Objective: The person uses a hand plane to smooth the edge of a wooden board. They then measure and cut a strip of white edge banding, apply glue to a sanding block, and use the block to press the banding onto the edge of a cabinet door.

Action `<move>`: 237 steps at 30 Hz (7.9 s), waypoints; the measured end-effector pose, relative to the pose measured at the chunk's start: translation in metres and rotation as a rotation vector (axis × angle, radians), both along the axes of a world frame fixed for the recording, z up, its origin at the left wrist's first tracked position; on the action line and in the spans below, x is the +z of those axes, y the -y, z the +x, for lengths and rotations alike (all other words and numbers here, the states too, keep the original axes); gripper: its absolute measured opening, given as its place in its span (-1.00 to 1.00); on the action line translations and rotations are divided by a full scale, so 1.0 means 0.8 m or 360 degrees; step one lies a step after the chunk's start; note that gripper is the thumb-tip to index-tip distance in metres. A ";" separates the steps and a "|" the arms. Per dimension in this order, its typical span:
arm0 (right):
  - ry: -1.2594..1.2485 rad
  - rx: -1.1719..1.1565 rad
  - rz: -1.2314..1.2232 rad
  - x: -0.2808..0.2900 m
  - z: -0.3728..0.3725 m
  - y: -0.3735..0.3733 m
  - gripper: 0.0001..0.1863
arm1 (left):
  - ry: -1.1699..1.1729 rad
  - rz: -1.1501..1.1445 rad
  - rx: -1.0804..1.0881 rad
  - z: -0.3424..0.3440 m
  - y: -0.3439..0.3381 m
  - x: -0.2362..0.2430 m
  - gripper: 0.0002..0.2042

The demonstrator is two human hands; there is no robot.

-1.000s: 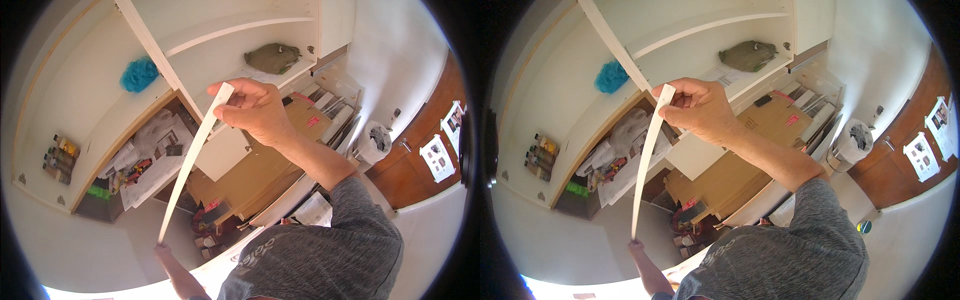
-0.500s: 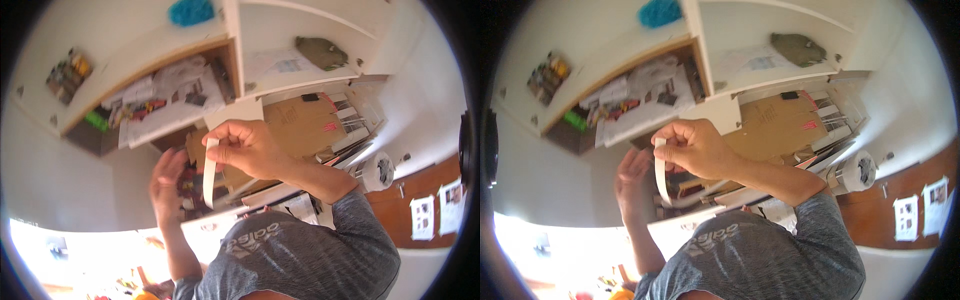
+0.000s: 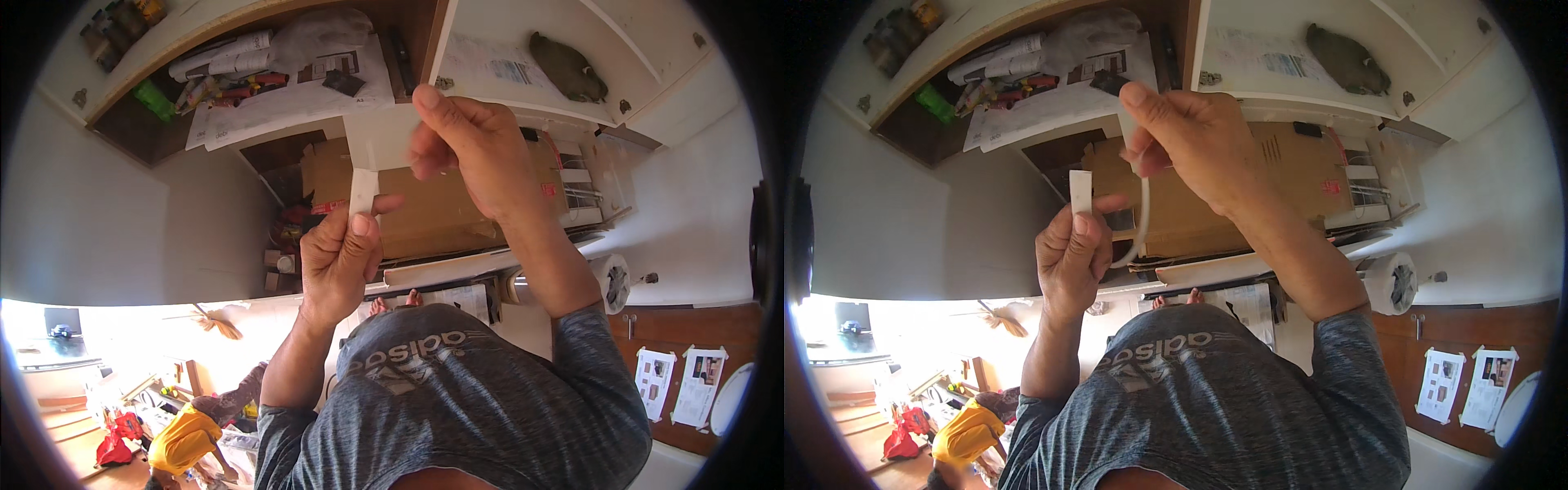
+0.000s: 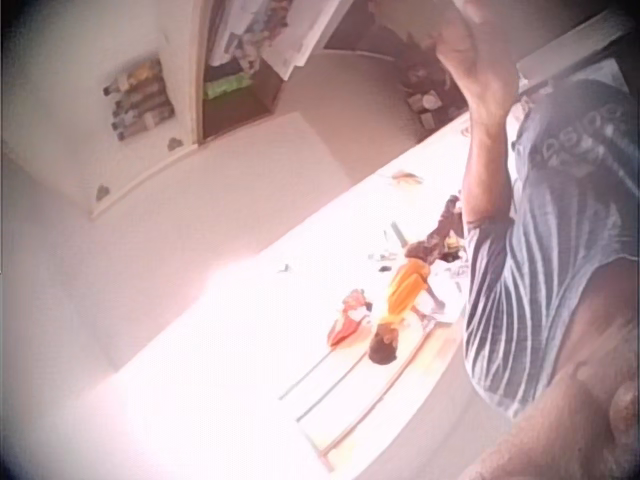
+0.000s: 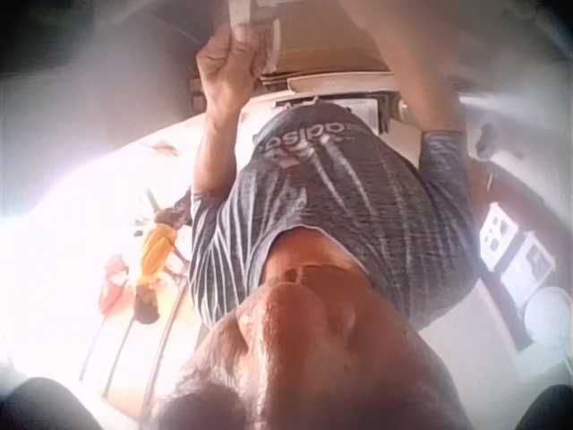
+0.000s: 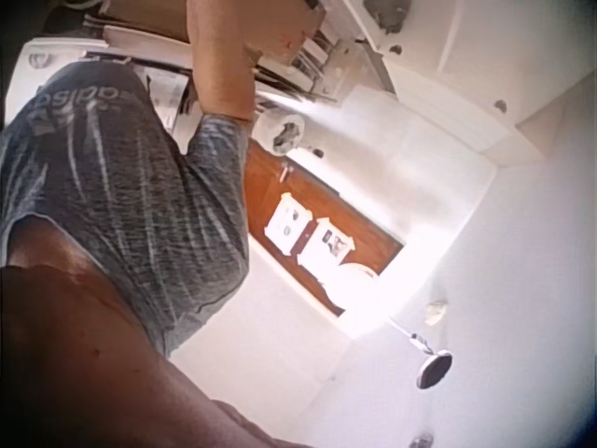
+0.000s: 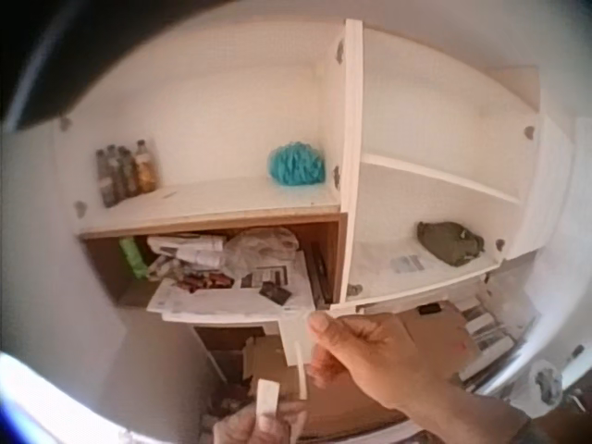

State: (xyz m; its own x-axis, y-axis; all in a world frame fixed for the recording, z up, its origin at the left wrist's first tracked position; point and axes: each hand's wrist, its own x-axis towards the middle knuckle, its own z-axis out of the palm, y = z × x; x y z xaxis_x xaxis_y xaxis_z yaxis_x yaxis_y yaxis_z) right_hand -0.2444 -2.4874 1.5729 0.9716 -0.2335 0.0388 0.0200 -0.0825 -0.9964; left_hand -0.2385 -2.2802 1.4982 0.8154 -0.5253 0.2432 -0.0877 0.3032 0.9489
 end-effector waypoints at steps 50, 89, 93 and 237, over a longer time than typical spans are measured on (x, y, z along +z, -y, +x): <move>-0.0238 -0.0265 -0.1723 -0.231 0.362 0.033 -0.32 | 0.0246 0.1361 0.1220 -0.012 -0.076 -0.045 -0.70; 0.0582 0.0322 0.0625 -0.070 -0.060 -0.043 -0.30 | 0.0338 0.0757 0.0241 0.027 0.019 0.111 -0.87; 0.0492 0.0299 0.0527 -0.057 -0.071 -0.051 -0.28 | 0.0369 0.0760 0.0251 0.026 0.020 0.111 -0.88; 0.0555 0.1045 -0.0516 -0.167 0.163 -0.054 -0.64 | -0.0528 0.0664 0.0842 -0.027 -0.065 -0.031 -0.79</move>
State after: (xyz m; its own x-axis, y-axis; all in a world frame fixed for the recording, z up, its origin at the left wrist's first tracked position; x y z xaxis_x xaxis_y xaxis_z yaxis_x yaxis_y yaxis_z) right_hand -0.1139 -2.4442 1.4394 0.8258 0.4552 0.3328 0.4699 -0.2292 -0.8525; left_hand -0.2597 -2.2285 1.4736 0.9805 -0.0377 -0.1929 0.1889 -0.0903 0.9778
